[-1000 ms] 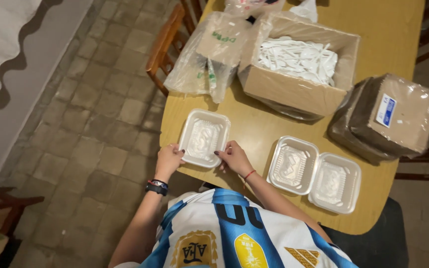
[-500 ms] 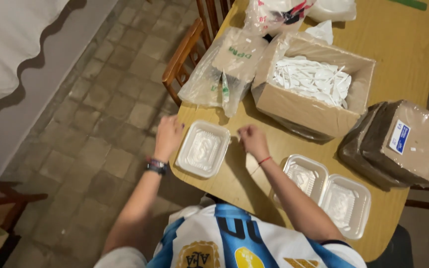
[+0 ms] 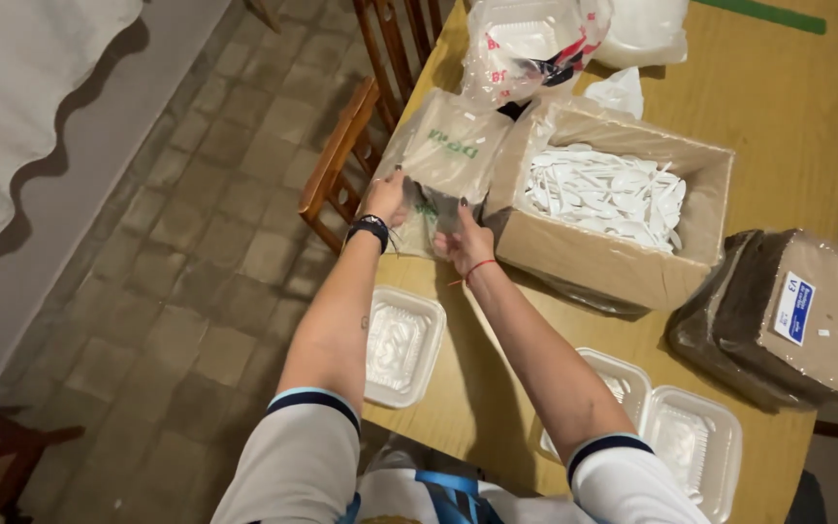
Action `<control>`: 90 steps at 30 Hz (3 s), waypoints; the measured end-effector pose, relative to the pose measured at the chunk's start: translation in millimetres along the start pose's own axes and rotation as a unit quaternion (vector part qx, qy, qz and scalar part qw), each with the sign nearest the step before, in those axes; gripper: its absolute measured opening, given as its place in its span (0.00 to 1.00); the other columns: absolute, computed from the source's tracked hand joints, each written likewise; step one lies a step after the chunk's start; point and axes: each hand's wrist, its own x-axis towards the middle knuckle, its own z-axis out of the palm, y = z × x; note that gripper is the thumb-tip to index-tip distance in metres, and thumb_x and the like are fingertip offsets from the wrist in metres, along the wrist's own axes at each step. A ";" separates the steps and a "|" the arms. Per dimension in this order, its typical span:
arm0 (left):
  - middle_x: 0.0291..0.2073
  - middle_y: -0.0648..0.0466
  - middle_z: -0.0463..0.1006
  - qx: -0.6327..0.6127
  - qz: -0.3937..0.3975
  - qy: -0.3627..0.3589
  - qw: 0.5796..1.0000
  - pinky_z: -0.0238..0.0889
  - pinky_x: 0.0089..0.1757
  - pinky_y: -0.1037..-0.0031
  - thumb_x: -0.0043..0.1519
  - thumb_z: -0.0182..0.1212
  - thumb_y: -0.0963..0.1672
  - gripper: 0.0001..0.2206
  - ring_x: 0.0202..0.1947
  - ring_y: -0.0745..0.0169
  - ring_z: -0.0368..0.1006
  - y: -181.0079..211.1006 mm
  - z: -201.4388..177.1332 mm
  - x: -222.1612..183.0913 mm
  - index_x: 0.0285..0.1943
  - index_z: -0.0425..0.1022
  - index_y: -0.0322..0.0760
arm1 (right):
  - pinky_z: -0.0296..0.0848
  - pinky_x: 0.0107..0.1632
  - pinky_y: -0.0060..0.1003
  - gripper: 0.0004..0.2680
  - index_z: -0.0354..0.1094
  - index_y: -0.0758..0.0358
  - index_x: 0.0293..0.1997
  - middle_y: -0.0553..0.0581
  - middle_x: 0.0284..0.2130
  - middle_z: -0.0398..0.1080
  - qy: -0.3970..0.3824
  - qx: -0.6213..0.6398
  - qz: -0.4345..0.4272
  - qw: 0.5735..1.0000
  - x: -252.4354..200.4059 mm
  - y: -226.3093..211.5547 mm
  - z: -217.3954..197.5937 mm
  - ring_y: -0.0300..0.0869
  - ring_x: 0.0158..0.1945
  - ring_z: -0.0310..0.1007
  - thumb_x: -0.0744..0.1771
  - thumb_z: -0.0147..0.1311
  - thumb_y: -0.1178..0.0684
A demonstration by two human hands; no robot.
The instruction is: A person is sorting and stacking clear plastic food containers on a table.
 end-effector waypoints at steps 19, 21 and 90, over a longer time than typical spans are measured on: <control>0.57 0.42 0.78 -0.075 -0.057 0.084 0.992 0.69 0.51 0.64 0.51 0.70 0.56 0.36 0.55 0.50 0.76 8.6 44.7 46.7 0.60 0.77 0.24 | 0.52 0.19 0.36 0.19 0.65 0.55 0.36 0.51 0.17 0.61 0.098 0.055 0.065 0.992 39.7 -7.8 18.0 0.40 0.14 0.50 0.63 0.60 0.28; 0.52 0.46 0.78 -0.083 -0.063 0.100 0.990 0.64 0.51 0.68 0.48 0.75 0.50 0.28 0.51 0.55 0.74 5.6 42.9 48.8 0.54 0.80 0.27 | 0.50 0.22 0.38 0.20 0.70 0.55 0.39 0.49 0.21 0.58 0.101 0.029 0.012 0.994 46.3 0.7 17.4 0.39 0.18 0.49 0.62 0.63 0.29; 0.42 0.48 0.84 0.275 0.099 0.127 0.948 0.71 0.49 0.63 0.55 0.65 0.45 0.13 0.45 0.49 0.80 -99.6 -95.7 -148.5 0.48 0.83 0.42 | 0.72 0.24 0.34 0.12 0.70 0.70 0.53 0.56 0.23 0.73 -0.081 -0.324 -0.147 0.931 -125.1 65.1 -22.9 0.38 0.21 0.72 0.68 0.57 0.53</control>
